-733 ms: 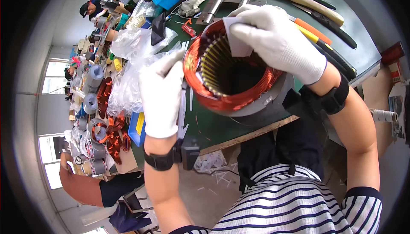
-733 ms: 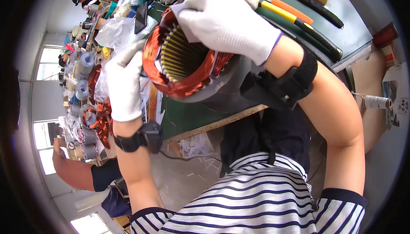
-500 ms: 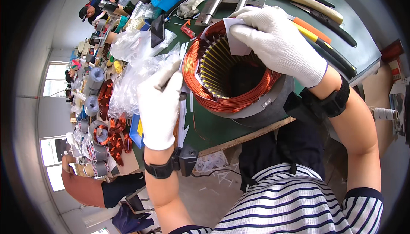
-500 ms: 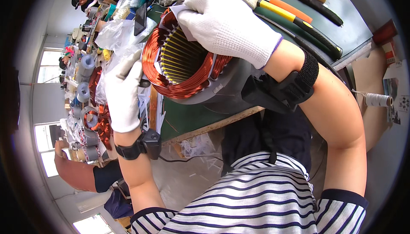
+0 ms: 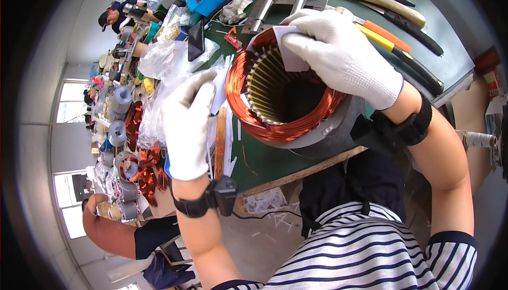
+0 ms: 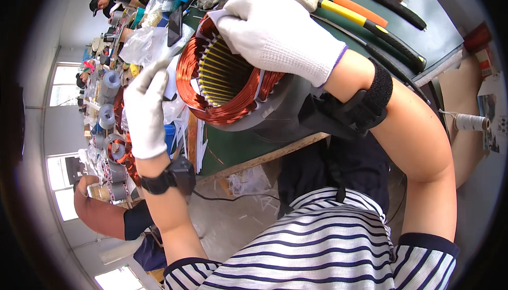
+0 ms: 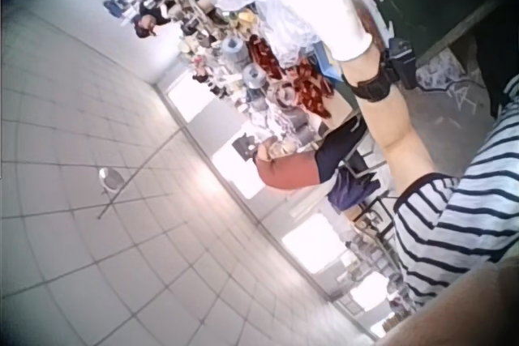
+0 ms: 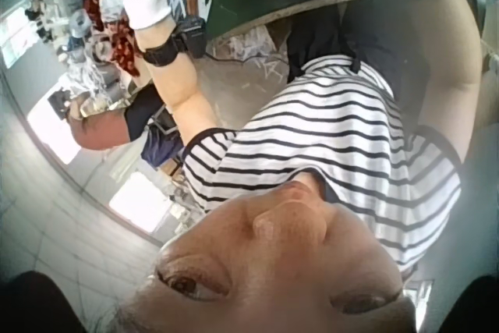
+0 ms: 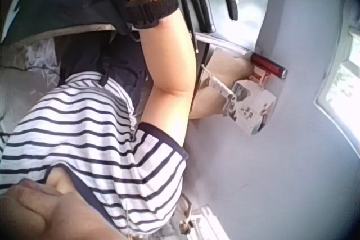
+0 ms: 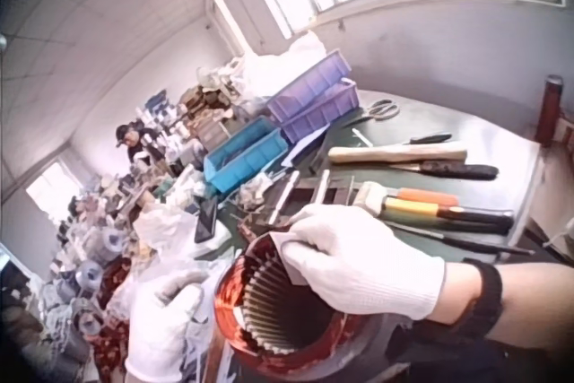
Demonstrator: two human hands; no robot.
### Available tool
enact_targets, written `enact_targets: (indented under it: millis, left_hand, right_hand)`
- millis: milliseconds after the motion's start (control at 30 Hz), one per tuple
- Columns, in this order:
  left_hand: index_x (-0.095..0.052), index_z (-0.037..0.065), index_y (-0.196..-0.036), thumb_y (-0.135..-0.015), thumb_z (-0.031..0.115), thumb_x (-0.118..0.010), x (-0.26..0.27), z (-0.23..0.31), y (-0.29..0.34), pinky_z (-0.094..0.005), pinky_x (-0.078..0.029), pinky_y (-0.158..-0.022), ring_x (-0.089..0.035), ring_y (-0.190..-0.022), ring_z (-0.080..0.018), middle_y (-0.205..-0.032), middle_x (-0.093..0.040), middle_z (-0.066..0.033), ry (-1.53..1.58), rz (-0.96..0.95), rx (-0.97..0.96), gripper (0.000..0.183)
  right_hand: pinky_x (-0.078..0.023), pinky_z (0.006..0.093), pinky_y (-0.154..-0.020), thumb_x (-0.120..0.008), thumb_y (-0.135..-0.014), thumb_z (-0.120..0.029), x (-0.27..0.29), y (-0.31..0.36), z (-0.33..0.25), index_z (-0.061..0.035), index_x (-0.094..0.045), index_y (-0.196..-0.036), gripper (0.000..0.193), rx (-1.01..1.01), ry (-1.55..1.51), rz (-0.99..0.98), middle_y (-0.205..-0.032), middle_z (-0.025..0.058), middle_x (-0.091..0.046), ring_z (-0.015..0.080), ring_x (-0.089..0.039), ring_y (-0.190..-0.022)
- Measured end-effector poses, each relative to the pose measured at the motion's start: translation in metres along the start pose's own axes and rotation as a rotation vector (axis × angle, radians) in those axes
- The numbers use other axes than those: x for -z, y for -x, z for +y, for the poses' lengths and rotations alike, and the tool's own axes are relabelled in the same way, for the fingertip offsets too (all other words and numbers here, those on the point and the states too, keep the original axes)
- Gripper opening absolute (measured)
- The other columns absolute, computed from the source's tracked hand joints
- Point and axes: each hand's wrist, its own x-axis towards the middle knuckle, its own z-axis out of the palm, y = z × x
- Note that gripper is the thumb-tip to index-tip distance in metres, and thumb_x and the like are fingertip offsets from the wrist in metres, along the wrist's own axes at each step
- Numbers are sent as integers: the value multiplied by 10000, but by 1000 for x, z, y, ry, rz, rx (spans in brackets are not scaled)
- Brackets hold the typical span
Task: Tying and securing wires on a motor stator using white string.
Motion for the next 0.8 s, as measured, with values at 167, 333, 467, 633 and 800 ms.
enact_targets:
  millis: [167, 333, 467, 633, 800]
  left_hand:
    - [-649, -65, -1118, -903, 85, -583, -2, 16, -14, -246, -470, -835, -602, -893, -104, -1014, -683, -79, -23, -195, 110, 270]
    - [-668, -76, -1033, -882, 52, -598, -23, 5, 10, -234, -478, -720, -604, -796, -98, -891, -685, -72, 65, 117, -10, 210]
    - [-659, -58, -1107, -903, 91, -605, -22, 14, -6, -242, -481, -815, -613, -879, -112, -993, -689, -85, -16, 22, 11, 259]
    - [-639, -55, -1153, -900, 100, -568, -10, 12, -4, -235, -493, -729, -624, -801, -114, -951, -693, -87, -31, -98, 6, 305]
    - [-630, -78, -1143, -906, 77, -541, -12, 12, -12, -252, -501, -760, -638, -844, -139, -972, -686, -101, 55, -150, -50, 297]
  right_hand:
    - [-469, 337, -735, -529, -869, -174, 5, 0, 2, 44, -640, -886, 245, -10, -2, -63, -838, 123, -602, 262, -596, -768]
    - [-471, 328, -737, -534, -876, -178, -3, 1, 6, 41, -637, -926, 247, 72, 50, 33, -855, 129, -611, 258, -602, -784]
    - [-466, 332, -762, -535, -875, -190, 3, -2, -2, 42, -631, -950, 262, -108, -50, -76, -875, 122, -614, 247, -599, -782]
    - [-457, 325, -742, -526, -886, -193, 3, -1, 9, 27, -635, -931, 249, 74, 90, -34, -846, 120, -616, 244, -606, -795]
    - [-462, 330, -759, -528, -881, -206, 2, -4, 1, 19, -651, -959, 268, -41, 31, -90, -832, 126, -626, 246, -611, -805]
